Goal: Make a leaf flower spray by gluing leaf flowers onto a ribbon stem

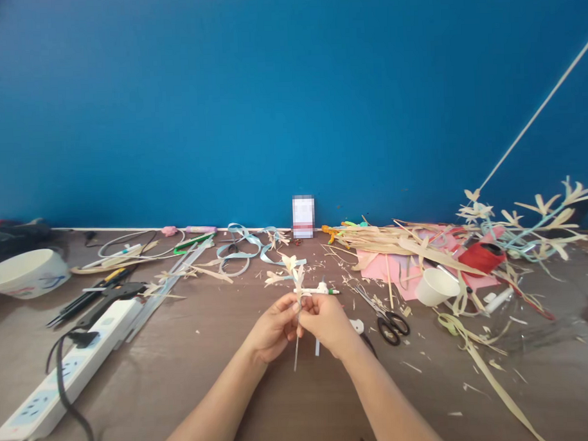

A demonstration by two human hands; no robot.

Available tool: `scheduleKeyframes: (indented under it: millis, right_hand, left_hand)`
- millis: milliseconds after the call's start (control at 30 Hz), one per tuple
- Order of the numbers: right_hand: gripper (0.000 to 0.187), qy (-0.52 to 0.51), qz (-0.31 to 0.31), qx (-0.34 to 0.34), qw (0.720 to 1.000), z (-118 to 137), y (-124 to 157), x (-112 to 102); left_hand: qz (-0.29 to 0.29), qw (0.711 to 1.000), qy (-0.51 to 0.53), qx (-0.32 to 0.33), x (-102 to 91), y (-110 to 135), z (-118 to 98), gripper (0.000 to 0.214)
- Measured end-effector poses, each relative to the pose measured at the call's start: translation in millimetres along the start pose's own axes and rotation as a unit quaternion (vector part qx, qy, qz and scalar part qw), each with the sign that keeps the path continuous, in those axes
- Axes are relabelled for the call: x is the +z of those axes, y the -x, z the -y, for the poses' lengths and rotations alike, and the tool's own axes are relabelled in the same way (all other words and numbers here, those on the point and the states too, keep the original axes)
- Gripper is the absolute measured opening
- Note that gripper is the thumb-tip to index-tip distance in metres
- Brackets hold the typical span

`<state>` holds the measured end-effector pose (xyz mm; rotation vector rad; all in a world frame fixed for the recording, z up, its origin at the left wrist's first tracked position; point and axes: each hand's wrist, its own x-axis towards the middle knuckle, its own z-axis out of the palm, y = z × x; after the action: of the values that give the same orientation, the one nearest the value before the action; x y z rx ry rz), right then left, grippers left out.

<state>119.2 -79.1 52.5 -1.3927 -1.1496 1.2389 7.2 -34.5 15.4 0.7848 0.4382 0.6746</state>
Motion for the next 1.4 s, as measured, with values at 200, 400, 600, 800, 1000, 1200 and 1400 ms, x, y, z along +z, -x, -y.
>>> scheduleKeyframes:
  millis: [200,400,600,800,1000,1200,1400]
  right_hand:
    - [0.005,0.049,-0.05,-0.03,0.997,-15.4,-1.2,0.1]
    - [0.008,0.083,-0.087,-0.041,0.992,-21.0,-1.1,1.6]
    - [0.009,0.107,-0.105,-0.045,0.988,-23.0,-0.5,1.3]
    - [0.01,0.121,-0.11,-0.048,0.985,-20.9,-0.1,2.2]
    - [0.005,0.154,-0.127,-0.058,0.978,-25.5,-2.1,-0.3]
    - [0.009,0.196,-0.149,-0.062,0.967,-27.0,-1.8,-2.5]
    - [0.01,0.358,-0.209,-0.082,0.906,-16.1,8.7,3.4]
  left_hand:
    - [-0.003,1.0,0.011,-0.005,1.6,0.0,0.4,0.028]
    - [-0.011,1.0,0.001,0.001,4.1,0.4,1.1,0.03]
    - [-0.029,0.999,-0.017,0.008,6.7,0.8,1.7,0.031]
    - [-0.038,0.998,-0.033,0.024,8.9,1.1,1.7,0.029]
    - [-0.046,0.997,-0.055,0.022,7.0,1.2,0.3,0.028]
    - [-0.061,0.994,-0.083,0.039,1.9,-0.8,0.7,0.027]
    - [-0.116,0.981,-0.128,0.088,6.1,-2.2,5.0,0.022]
